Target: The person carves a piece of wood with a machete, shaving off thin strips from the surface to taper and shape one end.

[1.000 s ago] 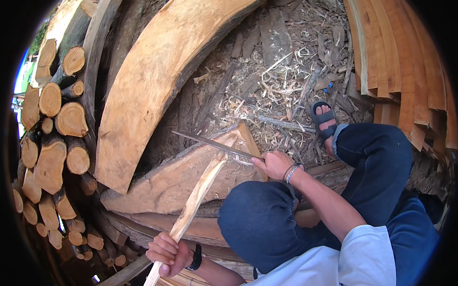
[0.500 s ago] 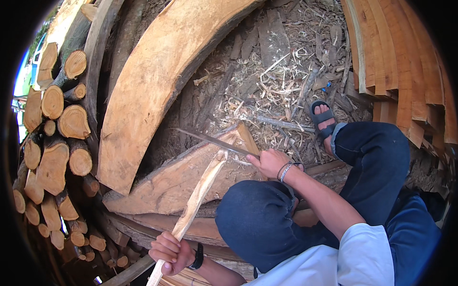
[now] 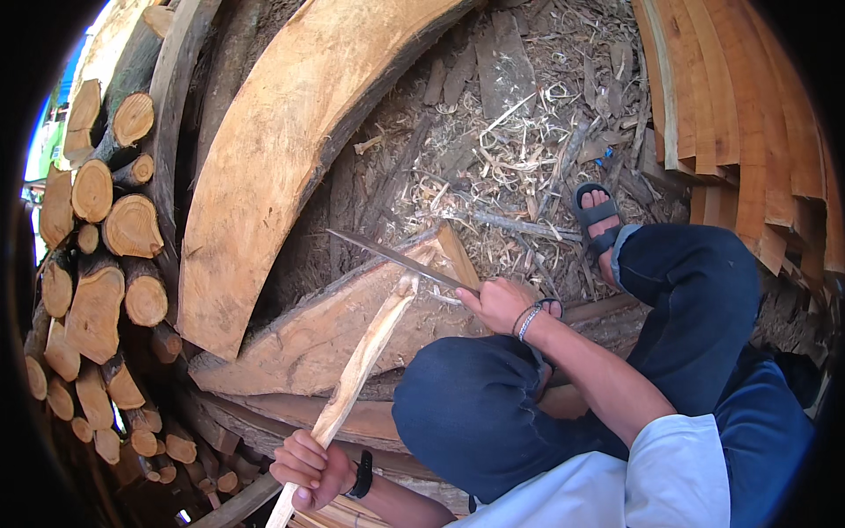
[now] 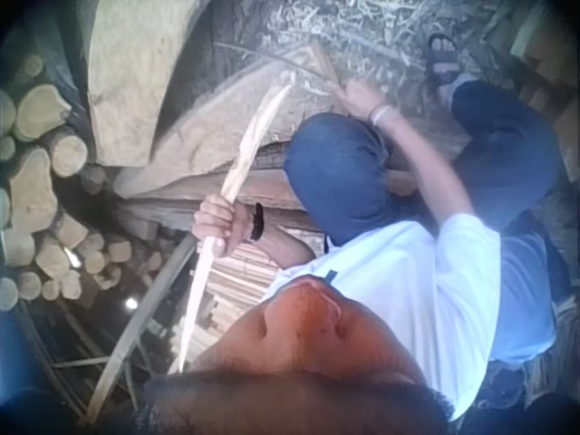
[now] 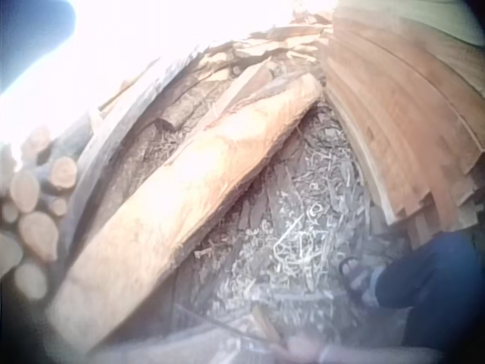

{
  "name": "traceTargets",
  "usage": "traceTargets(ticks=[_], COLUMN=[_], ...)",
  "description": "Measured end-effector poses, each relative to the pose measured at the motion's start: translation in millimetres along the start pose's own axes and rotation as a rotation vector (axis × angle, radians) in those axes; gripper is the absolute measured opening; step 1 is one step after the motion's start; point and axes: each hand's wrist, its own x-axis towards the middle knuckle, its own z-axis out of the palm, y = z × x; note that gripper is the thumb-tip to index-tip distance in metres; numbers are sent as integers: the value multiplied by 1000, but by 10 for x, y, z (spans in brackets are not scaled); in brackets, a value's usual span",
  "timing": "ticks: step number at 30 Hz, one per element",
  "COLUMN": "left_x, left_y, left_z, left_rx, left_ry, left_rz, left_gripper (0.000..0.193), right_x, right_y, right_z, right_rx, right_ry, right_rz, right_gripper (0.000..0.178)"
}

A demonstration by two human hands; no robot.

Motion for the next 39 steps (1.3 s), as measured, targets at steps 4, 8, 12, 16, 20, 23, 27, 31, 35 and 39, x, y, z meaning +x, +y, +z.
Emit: traceTargets(ticks=[4, 8, 12, 16, 20, 23, 27, 31, 35, 39], left_x=[17, -7, 12, 19, -16, -12, 28, 40, 24, 47], left_y=[54, 46, 39, 68, 54, 39, 35, 28, 31, 37], left_z=[-91, -107, -124, -120, -91, -59, 12, -42, -53, -21], left_rx=[-2, -10, -22, -3, 11, 7, -23, -25, 2, -12], left_ry=[-40, -14, -16, -43, -20, -40, -101, -61, -23, -103], left_rz=[-6, -1, -12, -20, 9, 6, -24, 3, 6, -26], left_gripper=[31, 30, 30, 30, 30, 30, 30, 30, 29, 31], right_x=[-138, -62, -28, -176, -212, 7, 53, -209, -79, 137], right_y=[-109, -78, -105, -214, -198, -119, 21, -103, -130, -18], right_z=[62, 2, -16, 4, 0, -16, -82, 92, -55, -13], right_rx=[5, -23, -44, -58, -89, -57, -17, 50, -45, -13], right_ry=[-45, -38, -29, -40, -33, 18, -15, -38, -19, -32], right_rz=[-40, -65, -45, -39, -60, 12, 65, -56, -8, 40], right_gripper=[73, 74, 75, 75, 75, 75, 73, 73, 73, 71])
